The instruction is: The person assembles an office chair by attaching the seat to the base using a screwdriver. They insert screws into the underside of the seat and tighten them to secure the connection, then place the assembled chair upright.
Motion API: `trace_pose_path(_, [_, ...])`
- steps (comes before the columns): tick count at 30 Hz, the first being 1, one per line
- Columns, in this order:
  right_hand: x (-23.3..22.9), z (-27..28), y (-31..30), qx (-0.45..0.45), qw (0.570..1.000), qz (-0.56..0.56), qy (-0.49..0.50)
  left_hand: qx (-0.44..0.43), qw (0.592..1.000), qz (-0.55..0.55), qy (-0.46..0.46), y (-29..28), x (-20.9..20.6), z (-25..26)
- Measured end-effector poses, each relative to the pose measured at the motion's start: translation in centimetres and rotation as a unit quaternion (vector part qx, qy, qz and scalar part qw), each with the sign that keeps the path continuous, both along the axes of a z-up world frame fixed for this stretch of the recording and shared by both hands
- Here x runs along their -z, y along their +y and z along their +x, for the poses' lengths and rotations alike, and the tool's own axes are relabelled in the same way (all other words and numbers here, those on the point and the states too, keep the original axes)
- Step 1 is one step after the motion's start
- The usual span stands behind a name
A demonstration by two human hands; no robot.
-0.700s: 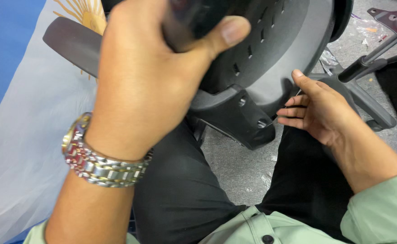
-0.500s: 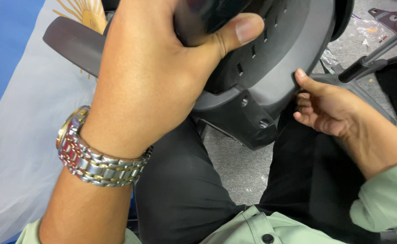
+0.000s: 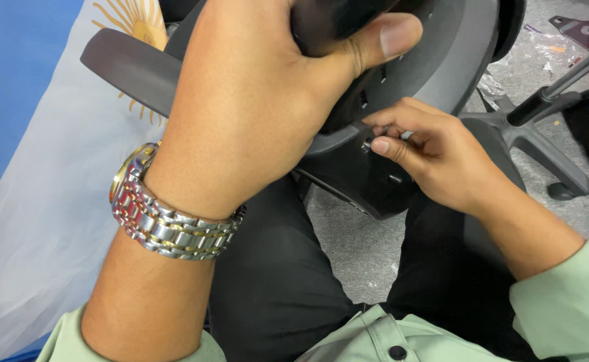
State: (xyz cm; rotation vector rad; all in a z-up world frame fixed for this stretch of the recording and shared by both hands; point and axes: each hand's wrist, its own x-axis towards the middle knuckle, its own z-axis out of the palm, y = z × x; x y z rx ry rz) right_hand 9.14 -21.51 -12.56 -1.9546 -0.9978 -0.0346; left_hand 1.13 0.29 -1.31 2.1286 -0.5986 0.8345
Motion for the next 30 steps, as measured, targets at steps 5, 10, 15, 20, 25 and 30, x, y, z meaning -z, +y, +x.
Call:
trace_pose_path(5, [-0.6,1.2,0.1,-0.028,0.988,-0.02,0.15,-0.012,0.999,-0.015,0.038,0.1,0.0,0.0])
trace_pose_path(10, [-1.3,2.8,0.2,-0.078,0.99,-0.064,0.095,0.024,0.999,0.011,-0.04,0.6,0.5,0.1])
trace_pose_path(15, [0.3,2.1,0.5,-0.09,0.957,0.066,0.268,0.012,0.999,0.027,-0.04,1.1,1.2,0.2])
trace_pose_path(20, [1.2,0.0,1.2,-0.034,0.971,0.106,0.209,-0.014,0.999,-0.021,0.032,1.9,1.5,-0.1])
trace_pose_path(25, [0.1,0.3,1.3,-0.009,0.979,0.029,0.202,0.018,0.999,0.033,-0.016,3.3,2.2,0.0])
trace_pose_path(30, [-0.4,0.9,0.7,0.015,0.984,-0.066,0.164,0.046,0.997,0.061,-0.026,4.3,3.7,0.3])
